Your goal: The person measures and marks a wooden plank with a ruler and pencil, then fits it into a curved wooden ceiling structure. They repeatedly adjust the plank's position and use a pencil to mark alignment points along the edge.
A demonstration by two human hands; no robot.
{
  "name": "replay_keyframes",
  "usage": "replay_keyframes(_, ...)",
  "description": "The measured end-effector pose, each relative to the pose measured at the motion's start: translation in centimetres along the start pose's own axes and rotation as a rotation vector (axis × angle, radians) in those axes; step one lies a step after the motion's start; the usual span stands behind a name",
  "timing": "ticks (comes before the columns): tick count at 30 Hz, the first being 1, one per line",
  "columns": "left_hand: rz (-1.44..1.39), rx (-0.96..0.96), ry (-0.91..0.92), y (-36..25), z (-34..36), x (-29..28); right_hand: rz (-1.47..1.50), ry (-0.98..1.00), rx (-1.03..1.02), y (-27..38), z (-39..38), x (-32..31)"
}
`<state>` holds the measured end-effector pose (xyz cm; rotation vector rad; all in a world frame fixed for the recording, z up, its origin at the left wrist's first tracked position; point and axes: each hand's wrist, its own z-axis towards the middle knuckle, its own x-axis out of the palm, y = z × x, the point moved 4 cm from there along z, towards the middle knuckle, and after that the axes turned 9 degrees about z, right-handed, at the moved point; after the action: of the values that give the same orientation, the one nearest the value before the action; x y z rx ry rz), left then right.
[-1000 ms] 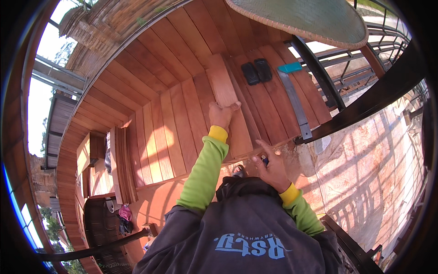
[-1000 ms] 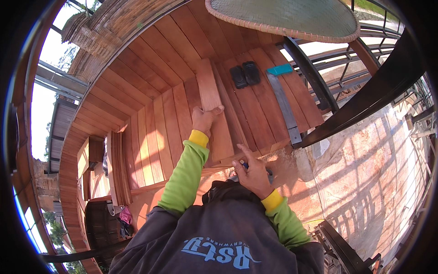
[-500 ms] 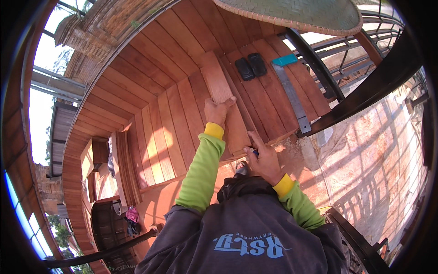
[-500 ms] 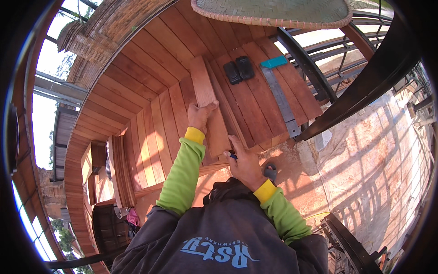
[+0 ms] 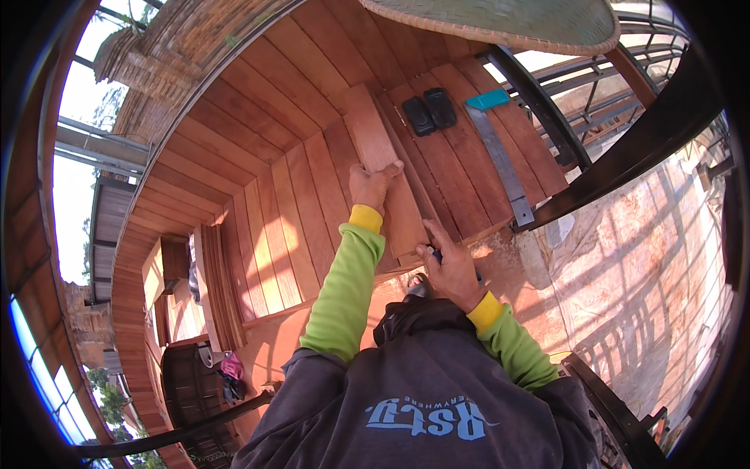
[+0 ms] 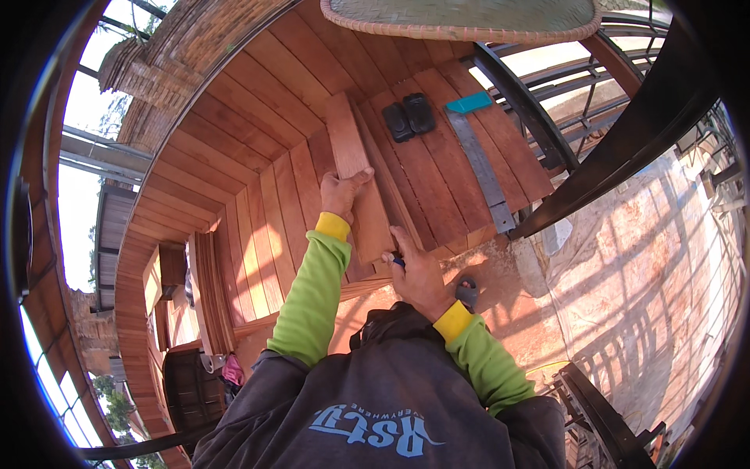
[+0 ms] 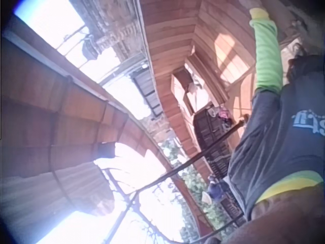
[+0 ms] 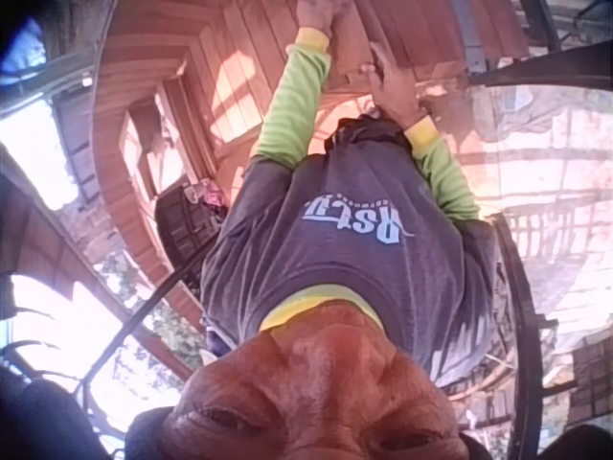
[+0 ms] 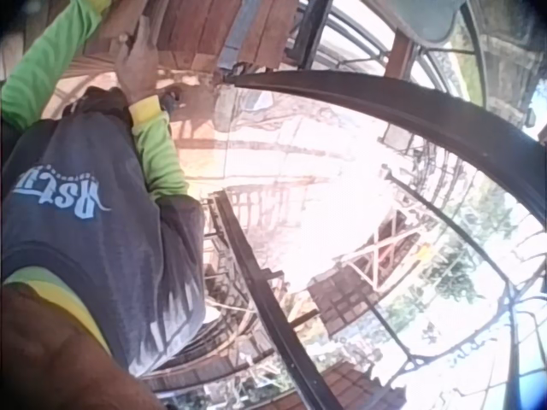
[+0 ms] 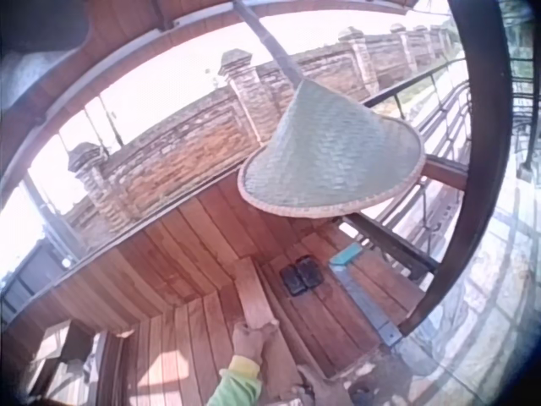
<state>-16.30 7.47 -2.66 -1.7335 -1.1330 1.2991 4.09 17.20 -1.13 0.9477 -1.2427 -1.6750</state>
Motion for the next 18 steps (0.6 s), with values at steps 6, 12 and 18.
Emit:
replay_keyframes(6, 0.045, 0.025, -0.060, 0.1, 0.6, 0.2, -0.015, 0.063, 0.061, 0.0, 0.5, -0.2)
replay_keyframes(12, -0.031, 0.013, -0.019, 0.0, 0.3, 0.4, 0.020, 0.052, 0.039, -0.6, 0.6, -0.2)
replay_keyframes(18, -0.042, -0.003, -0.020, -1.3, -1.1, 0.4, -0.001, 0.133, 0.172, 0.3, 0.7, -0.7)
